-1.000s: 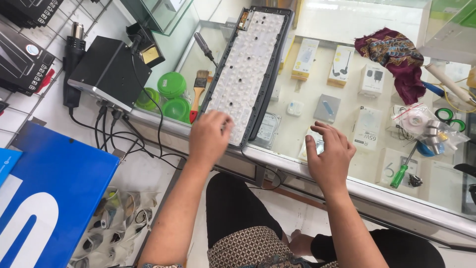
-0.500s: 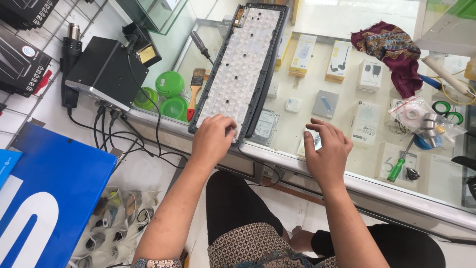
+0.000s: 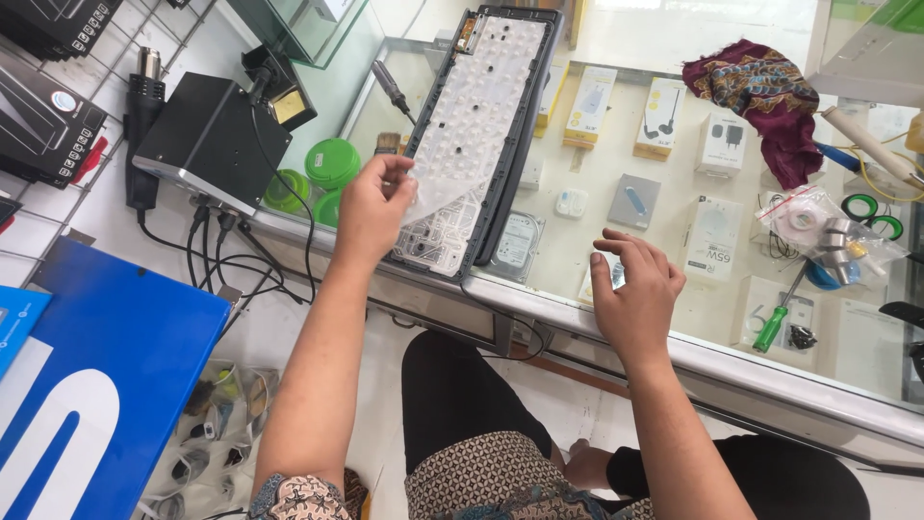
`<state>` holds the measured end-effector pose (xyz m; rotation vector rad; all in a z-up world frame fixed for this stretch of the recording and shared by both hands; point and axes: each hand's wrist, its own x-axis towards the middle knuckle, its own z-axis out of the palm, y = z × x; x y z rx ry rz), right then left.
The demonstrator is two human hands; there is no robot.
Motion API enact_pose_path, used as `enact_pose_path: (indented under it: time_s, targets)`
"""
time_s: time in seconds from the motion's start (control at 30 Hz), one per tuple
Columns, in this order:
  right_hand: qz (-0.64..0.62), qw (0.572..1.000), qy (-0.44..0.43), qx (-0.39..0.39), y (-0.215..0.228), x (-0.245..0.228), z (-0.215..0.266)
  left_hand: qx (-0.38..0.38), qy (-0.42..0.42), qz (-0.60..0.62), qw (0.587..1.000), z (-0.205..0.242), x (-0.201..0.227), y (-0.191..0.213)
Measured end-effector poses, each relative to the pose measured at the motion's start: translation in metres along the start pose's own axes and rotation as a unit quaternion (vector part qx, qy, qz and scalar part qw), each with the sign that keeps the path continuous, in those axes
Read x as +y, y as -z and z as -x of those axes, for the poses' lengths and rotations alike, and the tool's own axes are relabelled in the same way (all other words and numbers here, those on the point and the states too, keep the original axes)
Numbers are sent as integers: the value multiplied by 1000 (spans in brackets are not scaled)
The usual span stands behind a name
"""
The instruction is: Disassembling a computer keyboard to clean the internal silicone membrane and base using a small brush.
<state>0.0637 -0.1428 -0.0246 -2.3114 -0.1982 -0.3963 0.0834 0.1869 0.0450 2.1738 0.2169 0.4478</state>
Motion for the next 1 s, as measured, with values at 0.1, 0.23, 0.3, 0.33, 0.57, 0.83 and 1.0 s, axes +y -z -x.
enact_pose_path:
  time_s: [0.1,0.23,0.3,0.33,0.57,0.83,1.0]
  targets:
    - [5,1000,1,2,-2,2,0,36,-33,45,998,-13,-1,5]
    - [0,1000,-1,4,-1,0,0,68,-59,71,993,-25,15,11]
    - [-1,1000,-6,1,-1,0,-1,73,-86,56,992,-35,13,13]
    - [-1,1000,-7,2,0,-2,-1,72,-87,57,992,-37,17,16]
    - [-14,1000,-15,-5,2,-2,-2,96,-237,-57,965,-46,61,31]
    - [-19,1000,-13,-1,0,1,-3,109,-400,-159,896,-111,93,42]
    - [-30,999,-44,-9,4,-5,-4,141,-423,-211,870,-138,96,46]
